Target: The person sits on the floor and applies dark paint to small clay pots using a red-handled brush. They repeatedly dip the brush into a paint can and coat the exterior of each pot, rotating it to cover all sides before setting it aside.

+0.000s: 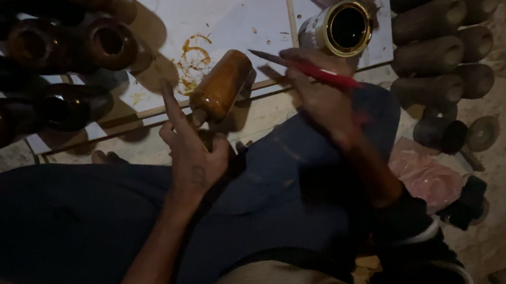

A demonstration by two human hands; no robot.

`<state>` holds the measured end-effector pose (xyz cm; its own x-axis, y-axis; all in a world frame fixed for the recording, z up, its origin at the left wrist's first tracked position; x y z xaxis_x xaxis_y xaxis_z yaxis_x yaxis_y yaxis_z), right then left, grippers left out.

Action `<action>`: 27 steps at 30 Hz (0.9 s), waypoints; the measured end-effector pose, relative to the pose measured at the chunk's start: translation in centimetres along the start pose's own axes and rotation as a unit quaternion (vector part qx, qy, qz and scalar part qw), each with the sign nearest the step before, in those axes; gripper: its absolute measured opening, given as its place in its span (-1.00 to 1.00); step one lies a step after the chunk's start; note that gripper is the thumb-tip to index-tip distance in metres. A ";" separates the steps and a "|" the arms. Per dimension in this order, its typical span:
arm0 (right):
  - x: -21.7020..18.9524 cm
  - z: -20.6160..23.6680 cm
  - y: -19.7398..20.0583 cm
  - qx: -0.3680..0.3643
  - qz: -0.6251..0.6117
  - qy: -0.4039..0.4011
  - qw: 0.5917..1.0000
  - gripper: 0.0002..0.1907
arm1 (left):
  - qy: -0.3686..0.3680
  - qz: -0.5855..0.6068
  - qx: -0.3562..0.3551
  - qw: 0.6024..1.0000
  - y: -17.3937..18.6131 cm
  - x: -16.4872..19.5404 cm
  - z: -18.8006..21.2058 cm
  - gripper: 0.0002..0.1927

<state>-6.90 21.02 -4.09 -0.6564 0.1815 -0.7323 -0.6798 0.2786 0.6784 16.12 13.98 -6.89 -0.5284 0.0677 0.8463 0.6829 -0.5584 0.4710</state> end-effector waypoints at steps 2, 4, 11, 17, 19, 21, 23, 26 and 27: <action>2.8 1.1 -3.7 -0.129 0.024 -0.221 0.966 -0.73 | 0.030 0.011 -0.027 0.999 -0.6 -0.6 0.1 0.15; -4.4 -0.3 -2.2 -0.008 0.012 0.062 0.998 -0.82 | -0.029 -0.018 -0.034 0.999 -0.9 0.5 0.2 0.15; -3.7 1.2 -1.4 0.036 -0.387 -0.028 0.921 -0.76 | -0.100 -0.188 0.007 0.977 -1.0 1.8 1.0 0.12; 1.5 -4.7 -1.0 0.059 -0.109 -0.034 0.992 -0.77 | -0.103 -0.106 -0.030 0.988 -0.9 2.5 0.8 0.08; 0.9 -4.7 -0.2 0.118 -0.064 0.000 0.991 -0.80 | -0.089 -0.098 -0.034 0.991 -0.9 2.3 0.5 0.13; -1.2 -3.5 0.2 0.154 -0.039 0.053 0.986 -0.85 | -0.070 -0.071 -0.035 0.994 -0.8 1.9 0.3 0.15; -4.1 -2.1 -0.3 0.163 -0.036 0.124 0.978 -0.93 | -0.044 -0.027 -0.033 0.998 -0.6 1.3 0.2 0.16; -7.6 1.0 -1.7 0.102 -0.013 0.143 0.984 -0.87 | -0.012 -0.023 -0.037 0.999 -0.6 0.3 0.2 0.18; -9.5 2.1 -1.9 0.083 -0.009 0.197 0.977 -0.86 | -0.008 -0.013 -0.034 0.999 -0.5 0.0 0.1 0.18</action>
<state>1.33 20.69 1.43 -0.7425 -0.1916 -0.6419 -0.6509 0.4330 0.6236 15.84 14.35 -7.05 -0.5373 0.0964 0.8379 0.6321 -0.6116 0.4757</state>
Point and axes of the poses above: each hand's wrist, its own z-axis away from the middle knuckle, its own y-axis out of the back of the hand, x = y × z, the point moved 10 cm from there along -z, towards the middle knuckle, and after that the axes turned 8 degrees about y, right-handed, at the moved point
